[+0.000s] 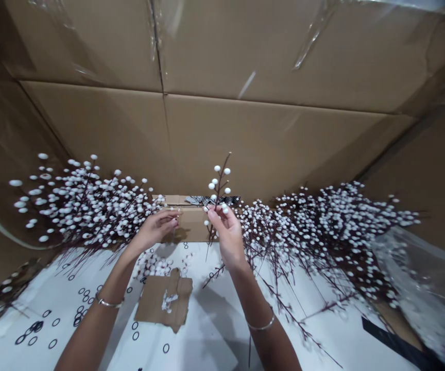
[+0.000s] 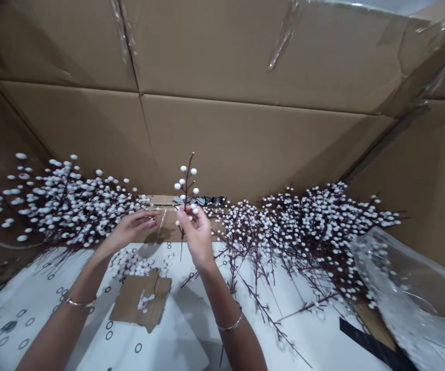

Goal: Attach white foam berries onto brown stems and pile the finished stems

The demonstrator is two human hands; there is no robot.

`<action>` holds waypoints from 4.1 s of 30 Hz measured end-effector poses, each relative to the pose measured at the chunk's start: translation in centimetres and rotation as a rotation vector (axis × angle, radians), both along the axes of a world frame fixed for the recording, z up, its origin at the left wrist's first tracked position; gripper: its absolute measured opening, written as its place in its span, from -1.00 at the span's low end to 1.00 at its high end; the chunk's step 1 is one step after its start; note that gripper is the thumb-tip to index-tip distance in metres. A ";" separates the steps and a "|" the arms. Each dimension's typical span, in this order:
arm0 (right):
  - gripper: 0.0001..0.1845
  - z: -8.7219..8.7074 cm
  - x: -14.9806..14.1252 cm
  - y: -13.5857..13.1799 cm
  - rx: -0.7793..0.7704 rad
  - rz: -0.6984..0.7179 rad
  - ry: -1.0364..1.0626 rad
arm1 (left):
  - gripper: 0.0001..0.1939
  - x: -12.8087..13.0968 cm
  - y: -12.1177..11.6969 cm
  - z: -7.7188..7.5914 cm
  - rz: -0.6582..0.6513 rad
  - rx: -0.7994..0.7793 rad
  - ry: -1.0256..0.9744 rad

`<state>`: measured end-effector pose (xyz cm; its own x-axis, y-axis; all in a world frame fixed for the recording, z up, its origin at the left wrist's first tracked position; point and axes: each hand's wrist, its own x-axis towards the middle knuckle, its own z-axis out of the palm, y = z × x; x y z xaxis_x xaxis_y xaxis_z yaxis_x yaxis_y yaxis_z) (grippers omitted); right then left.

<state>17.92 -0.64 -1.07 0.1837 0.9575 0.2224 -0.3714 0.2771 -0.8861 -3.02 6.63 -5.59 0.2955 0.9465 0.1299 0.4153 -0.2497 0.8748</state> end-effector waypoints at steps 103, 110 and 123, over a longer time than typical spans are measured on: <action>-0.74 -0.3 0.7 1.0 -0.006 -0.116 0.187 | -0.72 5.1 -7.0 3.1 -0.342 -0.086 0.158; -0.78 0.0 1.3 1.1 -0.003 -0.153 0.230 | -0.61 2.9 -5.6 2.5 -0.298 -0.037 0.562; -0.80 0.1 1.2 0.6 0.088 -0.268 0.083 | -0.84 5.3 -2.5 -6.1 -0.238 -0.182 0.966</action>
<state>19.15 -0.06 -0.94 0.4488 0.8500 0.2759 -0.3444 0.4494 -0.8243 2.24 4.18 -11.70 0.3814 0.8309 -0.4051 0.9226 -0.3147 0.2232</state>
